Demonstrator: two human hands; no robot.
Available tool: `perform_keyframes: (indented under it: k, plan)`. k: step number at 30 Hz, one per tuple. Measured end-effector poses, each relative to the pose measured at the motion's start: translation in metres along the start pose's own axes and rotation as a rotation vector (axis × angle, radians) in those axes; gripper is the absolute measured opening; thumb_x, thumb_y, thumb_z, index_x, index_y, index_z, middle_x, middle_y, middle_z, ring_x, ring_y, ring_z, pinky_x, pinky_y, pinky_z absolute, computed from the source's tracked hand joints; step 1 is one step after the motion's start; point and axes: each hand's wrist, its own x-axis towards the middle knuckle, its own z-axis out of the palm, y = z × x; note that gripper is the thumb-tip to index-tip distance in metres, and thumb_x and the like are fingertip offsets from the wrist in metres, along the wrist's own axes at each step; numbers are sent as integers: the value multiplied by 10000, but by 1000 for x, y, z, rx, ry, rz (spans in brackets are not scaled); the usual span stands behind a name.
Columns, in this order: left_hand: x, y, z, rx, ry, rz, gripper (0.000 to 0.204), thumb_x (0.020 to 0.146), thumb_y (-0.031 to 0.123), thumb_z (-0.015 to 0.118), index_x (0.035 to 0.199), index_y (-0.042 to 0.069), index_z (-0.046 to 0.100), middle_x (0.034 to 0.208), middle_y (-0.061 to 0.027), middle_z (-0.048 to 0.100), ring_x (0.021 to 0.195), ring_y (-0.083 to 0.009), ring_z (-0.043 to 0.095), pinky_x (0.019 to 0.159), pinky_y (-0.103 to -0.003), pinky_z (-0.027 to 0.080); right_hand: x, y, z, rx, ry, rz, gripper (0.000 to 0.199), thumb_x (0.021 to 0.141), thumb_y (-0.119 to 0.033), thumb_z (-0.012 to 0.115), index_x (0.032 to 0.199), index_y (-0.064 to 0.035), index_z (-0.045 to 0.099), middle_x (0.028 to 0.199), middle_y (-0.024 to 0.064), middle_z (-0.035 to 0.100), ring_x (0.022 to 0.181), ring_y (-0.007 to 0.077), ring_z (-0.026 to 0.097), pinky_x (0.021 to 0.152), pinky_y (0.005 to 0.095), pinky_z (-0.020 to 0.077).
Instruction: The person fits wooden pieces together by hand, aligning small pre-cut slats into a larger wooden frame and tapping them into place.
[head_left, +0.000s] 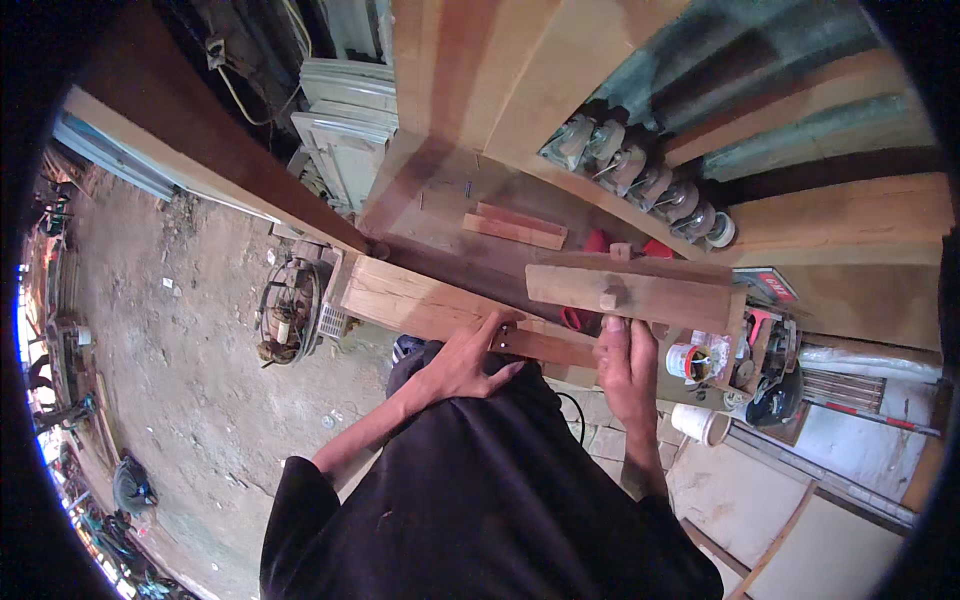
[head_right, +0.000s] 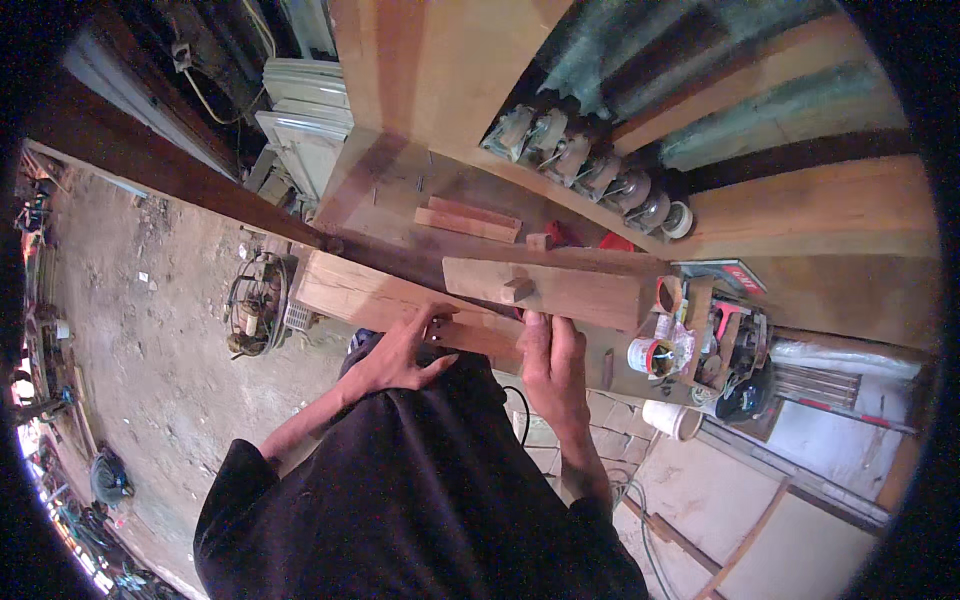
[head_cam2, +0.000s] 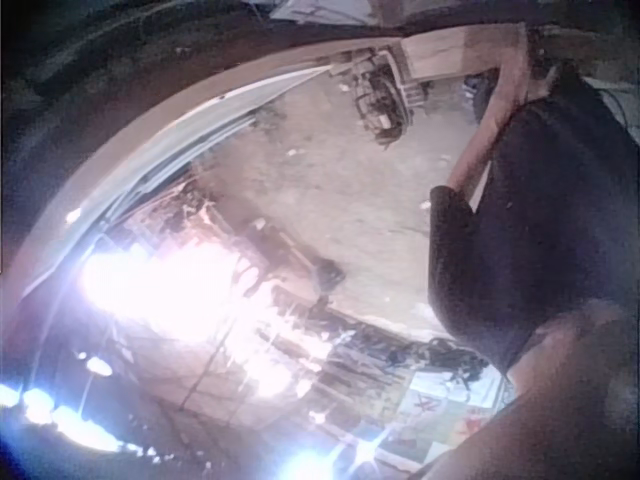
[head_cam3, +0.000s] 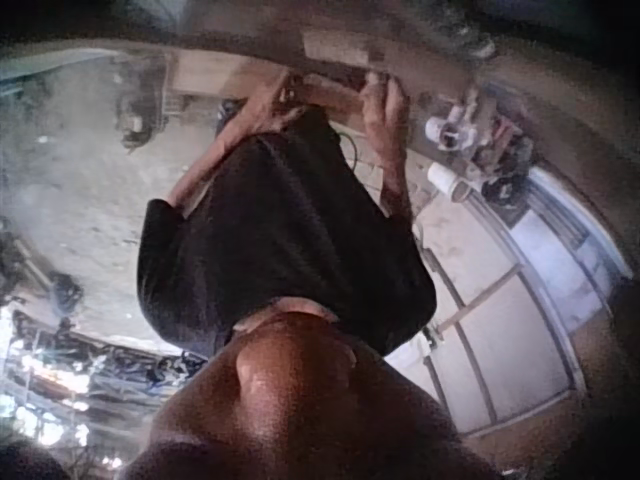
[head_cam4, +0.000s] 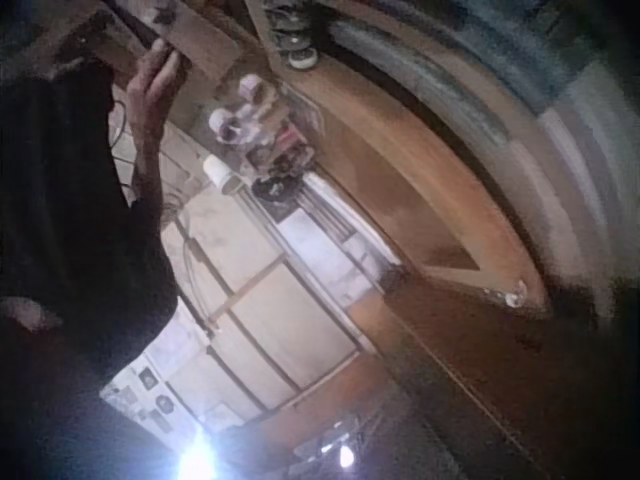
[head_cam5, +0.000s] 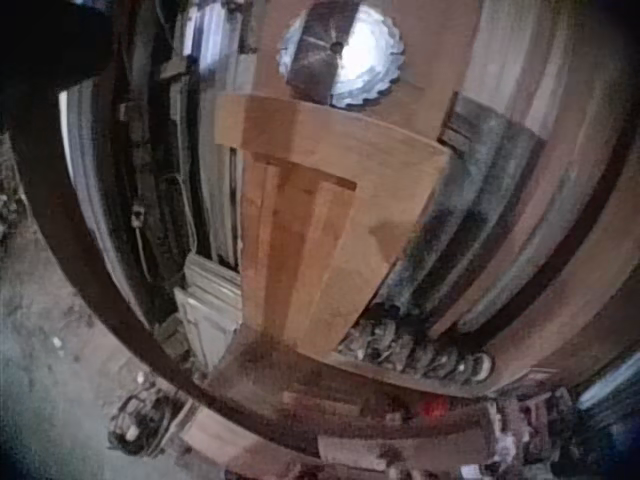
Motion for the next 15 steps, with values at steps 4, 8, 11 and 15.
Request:
perform_keyframes:
  k: [4,8,11,15]
  plan:
    - [-6,-2,-8,-131,-55,-37,602,837,214,749,1353,29,498,1224,-190,637,1174,-336,605,1004,-429,471,-8,10,11,65,-25,35,276,1063,-270,462,1051,-11,556,654,-17,444,570,66,402,524,259,347]
    - [-6,-5,-14,-159,-75,-88,565,829,212,767,1306,0,552,1233,-189,640,1168,-325,617,999,-420,479,-20,26,17,182,-96,99,242,1059,-222,461,1101,-5,561,653,-10,441,578,71,415,524,274,343]
    - [-9,-7,-12,-127,29,-38,481,815,199,776,1221,-3,615,1167,-147,654,1142,-274,620,999,-390,474,-26,26,18,136,-130,43,221,1051,-171,455,1103,19,556,669,8,432,585,85,399,544,276,363]
    - [-7,-5,-13,-82,41,-123,539,787,169,818,1256,0,611,1190,-165,668,1152,-273,631,991,-386,490,-30,27,20,119,-134,49,280,1041,-213,493,1148,38,555,903,121,570,706,179,565,691,358,474]
